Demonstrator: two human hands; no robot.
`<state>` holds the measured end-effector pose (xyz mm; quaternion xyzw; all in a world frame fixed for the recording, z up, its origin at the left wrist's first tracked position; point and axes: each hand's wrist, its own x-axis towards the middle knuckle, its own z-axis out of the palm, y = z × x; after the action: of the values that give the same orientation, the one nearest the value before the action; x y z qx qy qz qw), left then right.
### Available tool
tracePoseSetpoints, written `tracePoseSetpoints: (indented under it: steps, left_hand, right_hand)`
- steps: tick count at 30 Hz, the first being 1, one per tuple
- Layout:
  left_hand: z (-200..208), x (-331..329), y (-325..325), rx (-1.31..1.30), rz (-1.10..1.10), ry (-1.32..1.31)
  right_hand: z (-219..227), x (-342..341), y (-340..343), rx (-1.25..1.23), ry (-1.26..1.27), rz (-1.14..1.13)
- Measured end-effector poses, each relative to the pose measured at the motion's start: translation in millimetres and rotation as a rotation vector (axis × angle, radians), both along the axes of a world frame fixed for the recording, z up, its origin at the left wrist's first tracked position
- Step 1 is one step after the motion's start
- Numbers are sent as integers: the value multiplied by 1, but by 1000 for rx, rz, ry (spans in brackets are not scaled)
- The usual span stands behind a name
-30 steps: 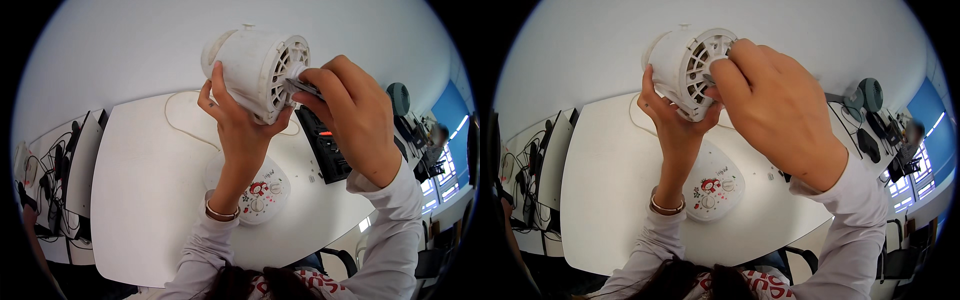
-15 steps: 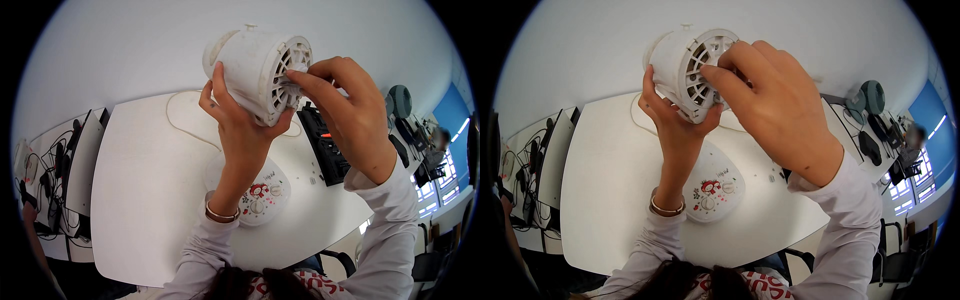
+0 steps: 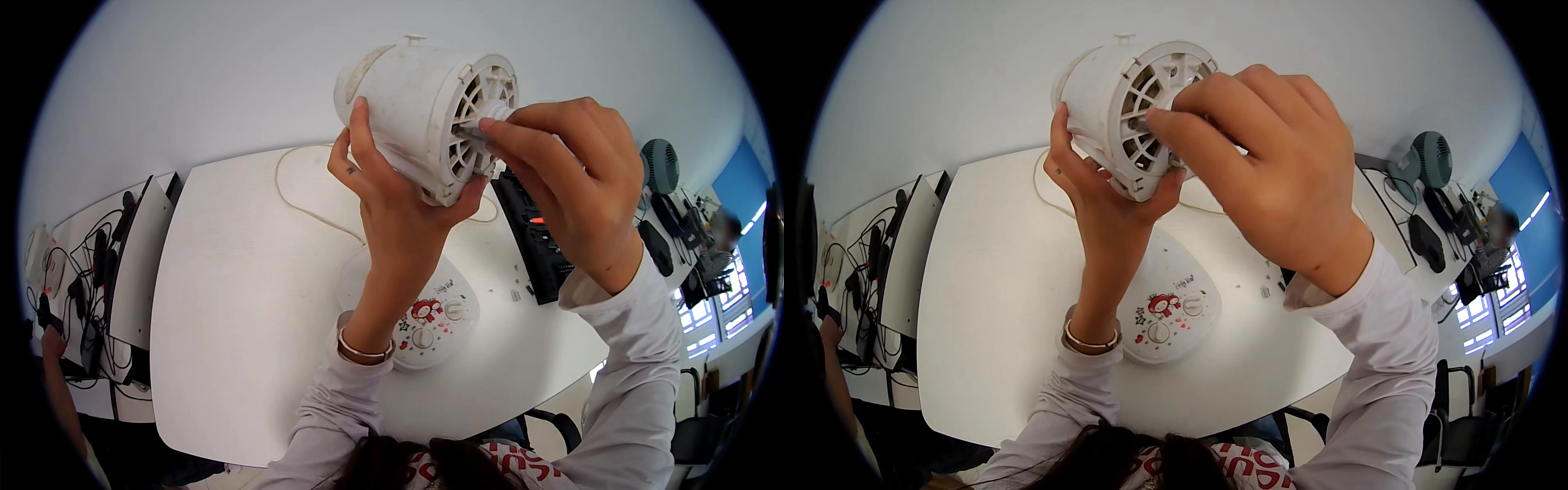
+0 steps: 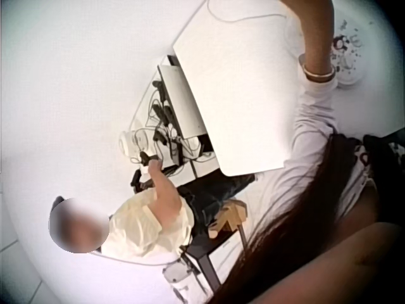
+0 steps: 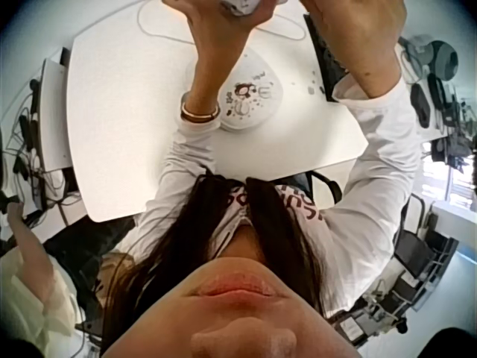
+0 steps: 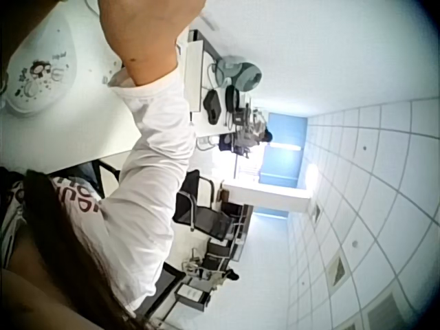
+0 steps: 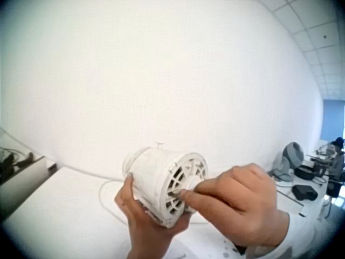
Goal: The person assembles a small white appliance by first attaching a white motor unit to a black base. They then use a screwdriver to tighten multiple screws on the underside of the base to secure the components together.
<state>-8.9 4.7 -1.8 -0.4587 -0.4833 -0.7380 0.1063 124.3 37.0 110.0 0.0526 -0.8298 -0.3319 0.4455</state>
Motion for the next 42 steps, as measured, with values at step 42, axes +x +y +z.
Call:
tracePoseSetpoints:
  steps: [42]
  left_hand:
    - [3, 11, -2, 27, 52, -12]
  right_hand:
    - [-8, -25, -12, -3, 117, -250]
